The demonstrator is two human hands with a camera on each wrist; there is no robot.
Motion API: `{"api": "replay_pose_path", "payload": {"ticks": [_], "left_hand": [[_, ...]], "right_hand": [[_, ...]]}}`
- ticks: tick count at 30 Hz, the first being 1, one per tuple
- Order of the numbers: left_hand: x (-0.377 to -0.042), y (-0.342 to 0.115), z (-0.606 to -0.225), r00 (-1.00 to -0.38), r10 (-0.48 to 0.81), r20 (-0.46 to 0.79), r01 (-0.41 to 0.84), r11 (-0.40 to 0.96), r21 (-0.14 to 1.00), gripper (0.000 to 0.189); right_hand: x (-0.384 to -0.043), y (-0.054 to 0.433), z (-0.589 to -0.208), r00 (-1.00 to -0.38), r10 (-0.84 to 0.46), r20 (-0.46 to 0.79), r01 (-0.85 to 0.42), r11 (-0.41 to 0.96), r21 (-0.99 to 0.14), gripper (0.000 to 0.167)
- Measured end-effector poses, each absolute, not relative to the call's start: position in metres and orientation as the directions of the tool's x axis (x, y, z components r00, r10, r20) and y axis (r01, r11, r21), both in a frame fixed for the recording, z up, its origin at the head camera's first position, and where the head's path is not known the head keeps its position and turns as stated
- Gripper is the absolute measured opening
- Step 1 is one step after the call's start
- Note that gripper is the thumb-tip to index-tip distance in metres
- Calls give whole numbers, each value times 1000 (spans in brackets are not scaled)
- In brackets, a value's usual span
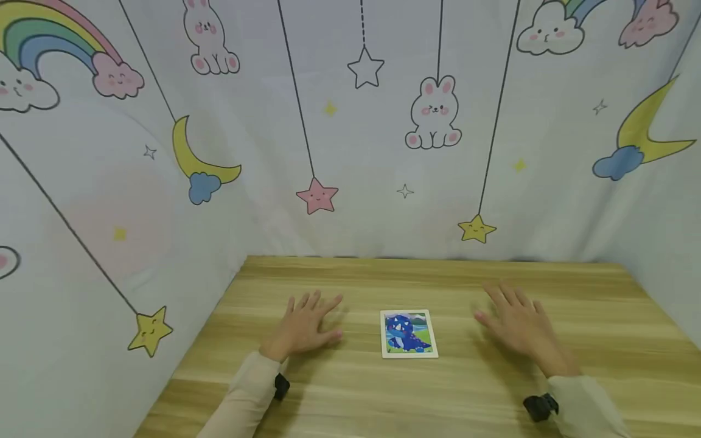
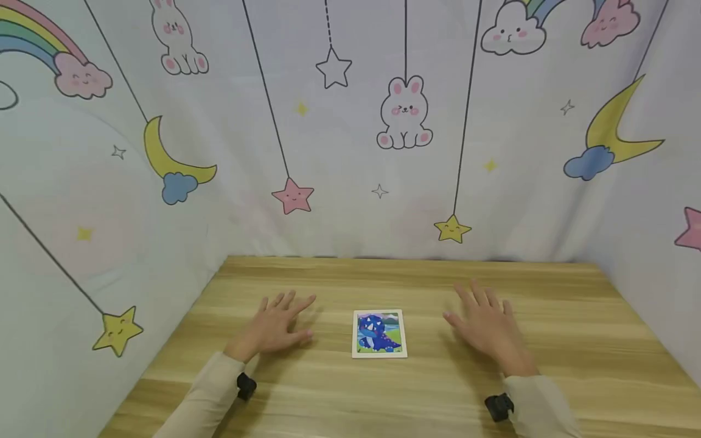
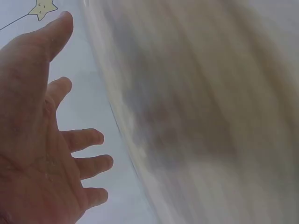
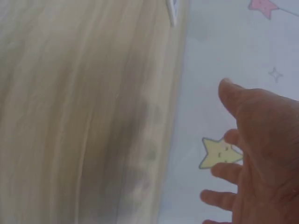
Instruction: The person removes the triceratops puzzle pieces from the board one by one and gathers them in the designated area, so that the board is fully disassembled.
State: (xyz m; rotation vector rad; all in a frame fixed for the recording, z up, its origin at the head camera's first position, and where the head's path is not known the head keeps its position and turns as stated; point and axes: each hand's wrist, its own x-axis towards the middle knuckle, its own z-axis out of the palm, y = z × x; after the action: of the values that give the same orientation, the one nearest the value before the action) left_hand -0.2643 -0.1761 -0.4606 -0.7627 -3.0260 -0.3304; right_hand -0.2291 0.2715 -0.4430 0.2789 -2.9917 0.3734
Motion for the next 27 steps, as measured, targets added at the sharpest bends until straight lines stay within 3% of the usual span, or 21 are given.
{"api": "replay_pose_path", "payload": {"ticks": [14, 20, 27], "left_hand": [[-271, -143, -460, -837, 546, 40, 540, 809, 232, 73], [-275, -125, -459, -816, 577, 31, 566, 787, 245, 73], [-281, -103, -458, -801, 599, -20, 577, 779, 244, 68]], "right_hand": [[-252, 218, -448, -936, -315, 159, -352, 870, -344, 58], [-265, 196, -453, -935, -338, 108, -350, 829, -437, 41], [-275, 171, -454, -918, -392, 60, -370, 791, -488, 36]]}}
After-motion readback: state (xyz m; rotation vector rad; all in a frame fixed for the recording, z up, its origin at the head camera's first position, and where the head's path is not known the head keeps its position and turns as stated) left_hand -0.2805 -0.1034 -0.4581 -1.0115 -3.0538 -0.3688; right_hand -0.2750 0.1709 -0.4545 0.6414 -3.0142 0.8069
